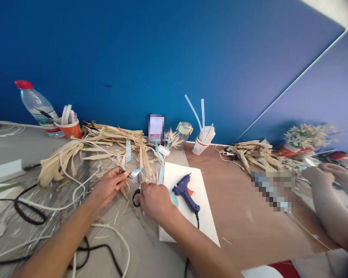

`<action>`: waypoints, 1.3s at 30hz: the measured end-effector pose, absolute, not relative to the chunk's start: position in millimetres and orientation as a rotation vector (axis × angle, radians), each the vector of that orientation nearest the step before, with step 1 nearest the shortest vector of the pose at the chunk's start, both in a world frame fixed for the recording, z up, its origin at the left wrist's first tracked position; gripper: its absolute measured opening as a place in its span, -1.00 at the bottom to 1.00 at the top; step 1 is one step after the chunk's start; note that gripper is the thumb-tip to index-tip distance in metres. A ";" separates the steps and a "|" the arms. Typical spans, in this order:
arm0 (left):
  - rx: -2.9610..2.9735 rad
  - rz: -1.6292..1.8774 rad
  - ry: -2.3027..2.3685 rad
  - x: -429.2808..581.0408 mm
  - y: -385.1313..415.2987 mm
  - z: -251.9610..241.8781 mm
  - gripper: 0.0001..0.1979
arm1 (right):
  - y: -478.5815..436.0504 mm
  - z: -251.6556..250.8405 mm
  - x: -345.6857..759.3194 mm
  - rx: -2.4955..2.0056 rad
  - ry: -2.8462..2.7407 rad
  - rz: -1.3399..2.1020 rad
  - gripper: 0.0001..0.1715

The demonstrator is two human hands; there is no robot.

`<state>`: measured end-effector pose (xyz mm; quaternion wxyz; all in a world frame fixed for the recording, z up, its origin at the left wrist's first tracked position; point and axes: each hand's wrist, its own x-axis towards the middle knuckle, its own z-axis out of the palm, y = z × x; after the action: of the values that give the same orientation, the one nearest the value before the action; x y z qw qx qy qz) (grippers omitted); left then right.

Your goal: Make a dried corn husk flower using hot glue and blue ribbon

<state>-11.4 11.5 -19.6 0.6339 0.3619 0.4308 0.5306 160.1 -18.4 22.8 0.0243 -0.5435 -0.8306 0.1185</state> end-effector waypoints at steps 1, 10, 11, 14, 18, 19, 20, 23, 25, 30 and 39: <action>0.835 1.219 0.989 -10.9 11.3 -19.8 -0.83 | -18.9 22.4 155.5 -1.719 -2.592 0.348 -0.68; 0.851 1.262 1.031 -7.6 10.2 -17.9 -0.77 | -13.9 27.3 136.1 -1.925 -2.641 0.381 -0.62; 0.853 1.265 1.027 -7.8 10.4 -17.9 -0.77 | -13.5 27.4 136.9 -1.933 -2.638 0.409 -0.60; 0.845 1.275 1.010 -8.2 11.2 -18.2 -0.75 | -13.6 28.5 146.2 -1.921 -2.588 0.558 -0.61; 0.803 1.300 0.960 -8.1 11.5 -17.3 -0.74 | -15.4 28.9 172.5 -1.819 -2.350 0.902 -0.55; 0.789 1.306 0.947 -8.3 11.5 -16.8 -0.74 | -15.7 28.5 180.2 -1.800 -2.278 1.000 -0.51; 0.778 1.315 0.934 -8.7 11.7 -16.4 -0.75 | -16.1 27.9 187.7 -1.781 -2.213 1.098 -0.48; 0.758 1.344 0.899 -11.1 12.7 -16.0 -0.77 | -17.6 24.9 205.0 -1.687 -2.057 1.321 -0.51; 0.752 1.353 0.882 -12.8 13.8 -17.3 -0.79 | -19.8 22.5 208.6 -1.626 -2.004 1.356 -0.58; 0.774 1.341 0.876 -14.1 15.9 -22.8 -0.80 | -31.4 17.9 186.3 -1.806 -2.149 0.975 -0.67; 0.824 1.295 0.883 -9.9 13.5 -22.7 -0.78 | -50.6 20.8 209.7 -1.732 -2.143 0.538 -0.68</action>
<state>-9.9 13.5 -22.7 0.6331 0.3601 0.3859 0.5662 209.7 -50.6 20.8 0.1661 -0.6084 -0.7527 0.1890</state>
